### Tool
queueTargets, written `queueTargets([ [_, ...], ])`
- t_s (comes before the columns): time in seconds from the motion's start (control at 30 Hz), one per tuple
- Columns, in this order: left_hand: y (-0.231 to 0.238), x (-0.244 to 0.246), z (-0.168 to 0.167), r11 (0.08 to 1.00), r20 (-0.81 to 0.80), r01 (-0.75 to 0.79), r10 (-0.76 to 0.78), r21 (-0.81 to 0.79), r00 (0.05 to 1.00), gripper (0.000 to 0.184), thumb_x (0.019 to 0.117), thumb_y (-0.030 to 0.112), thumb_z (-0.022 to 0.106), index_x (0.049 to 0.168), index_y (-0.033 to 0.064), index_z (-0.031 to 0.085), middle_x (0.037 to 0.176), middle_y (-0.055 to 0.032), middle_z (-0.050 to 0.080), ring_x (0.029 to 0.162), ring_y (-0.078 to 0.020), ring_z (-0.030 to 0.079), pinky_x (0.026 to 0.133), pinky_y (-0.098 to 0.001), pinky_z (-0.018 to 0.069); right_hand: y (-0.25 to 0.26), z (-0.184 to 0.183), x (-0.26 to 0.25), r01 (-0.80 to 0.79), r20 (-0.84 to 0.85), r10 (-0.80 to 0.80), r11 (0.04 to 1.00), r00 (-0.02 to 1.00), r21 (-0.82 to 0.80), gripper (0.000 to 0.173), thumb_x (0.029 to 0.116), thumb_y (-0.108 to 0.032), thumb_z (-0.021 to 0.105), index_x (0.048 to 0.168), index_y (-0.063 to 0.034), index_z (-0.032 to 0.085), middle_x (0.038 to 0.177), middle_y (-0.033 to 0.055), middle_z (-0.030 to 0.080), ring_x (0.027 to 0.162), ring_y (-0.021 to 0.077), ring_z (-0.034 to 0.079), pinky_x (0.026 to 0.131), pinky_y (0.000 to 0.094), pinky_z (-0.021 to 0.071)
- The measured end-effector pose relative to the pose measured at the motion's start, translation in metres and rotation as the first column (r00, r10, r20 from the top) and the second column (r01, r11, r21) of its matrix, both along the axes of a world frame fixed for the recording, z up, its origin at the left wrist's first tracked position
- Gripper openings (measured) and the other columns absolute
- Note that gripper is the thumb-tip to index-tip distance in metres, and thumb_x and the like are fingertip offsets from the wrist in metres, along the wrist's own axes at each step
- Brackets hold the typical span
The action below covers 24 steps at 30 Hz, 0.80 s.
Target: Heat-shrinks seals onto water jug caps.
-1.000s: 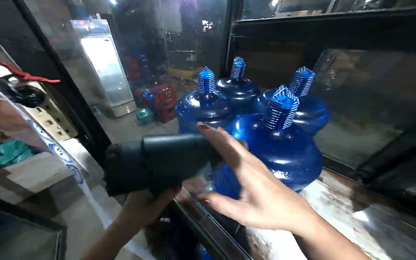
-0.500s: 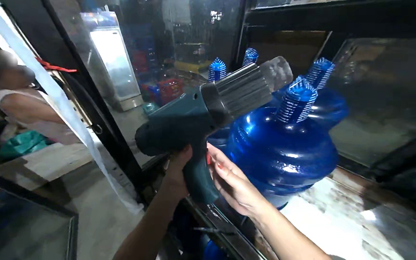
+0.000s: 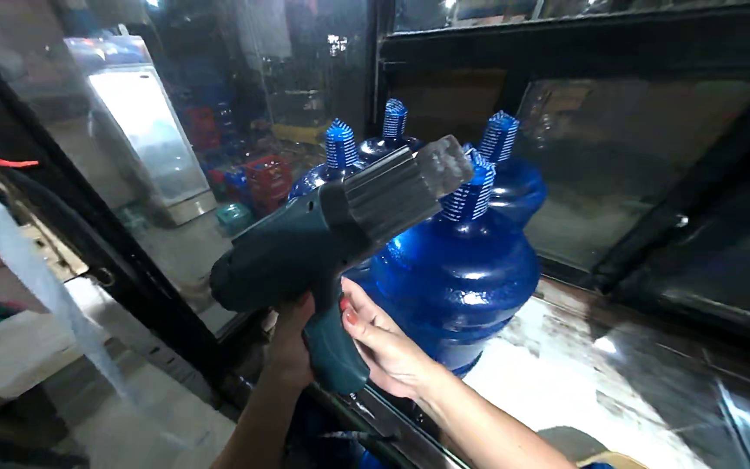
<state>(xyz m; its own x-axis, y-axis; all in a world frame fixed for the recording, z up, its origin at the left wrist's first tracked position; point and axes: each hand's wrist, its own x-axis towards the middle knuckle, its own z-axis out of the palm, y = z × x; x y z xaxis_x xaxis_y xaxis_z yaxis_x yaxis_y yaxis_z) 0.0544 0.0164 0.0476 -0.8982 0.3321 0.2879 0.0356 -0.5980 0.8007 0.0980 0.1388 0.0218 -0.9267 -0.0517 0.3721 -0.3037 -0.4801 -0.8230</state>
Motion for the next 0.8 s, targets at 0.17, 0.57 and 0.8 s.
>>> queueTargets([
  [0.17,0.007,-0.006,-0.005,0.995,-0.102,0.032,-0.022,0.091,0.995,0.009,0.0964,0.029,0.065,0.099,0.0224,0.071,0.094,0.0109,0.076,0.094,0.0013,0.071,0.085,-0.0199,0.0594,0.0,-0.003,-0.002,-0.04,0.003,0.041,0.996,0.999,-0.085,0.073,0.1006,-0.026,0.061,0.156,-0.0059,0.018,0.132,-0.0008,0.055,0.121,0.0069,0.058,0.104,0.0312,0.0496],
  [0.57,-0.064,-0.045,0.035,0.989,-0.309,-0.023,-0.023,-0.145,0.951,0.047,0.0843,0.046,0.08,0.117,0.0156,0.065,0.103,0.0019,0.072,0.094,-0.0139,0.071,0.084,-0.0324,0.0605,0.119,0.032,0.04,0.891,-0.642,-0.71,-0.044,0.29,0.452,0.063,0.0958,-0.037,0.067,0.142,0.003,0.05,0.14,0.0232,0.057,0.132,0.0309,0.054,0.109,0.0504,0.0452],
  [0.8,-0.101,-0.099,0.077,0.855,-0.739,-0.406,0.041,-0.323,0.673,0.038,0.0983,0.033,0.069,0.129,0.0109,0.062,0.114,0.002,0.073,0.104,-0.0103,0.07,0.091,-0.0302,0.0598,0.183,0.087,0.042,0.639,-0.249,-0.813,0.184,0.526,0.747,0.09,0.0946,-0.036,0.071,0.159,0.0023,0.021,0.155,0.0276,0.04,0.141,0.0402,0.044,0.112,0.0566,0.0393],
])
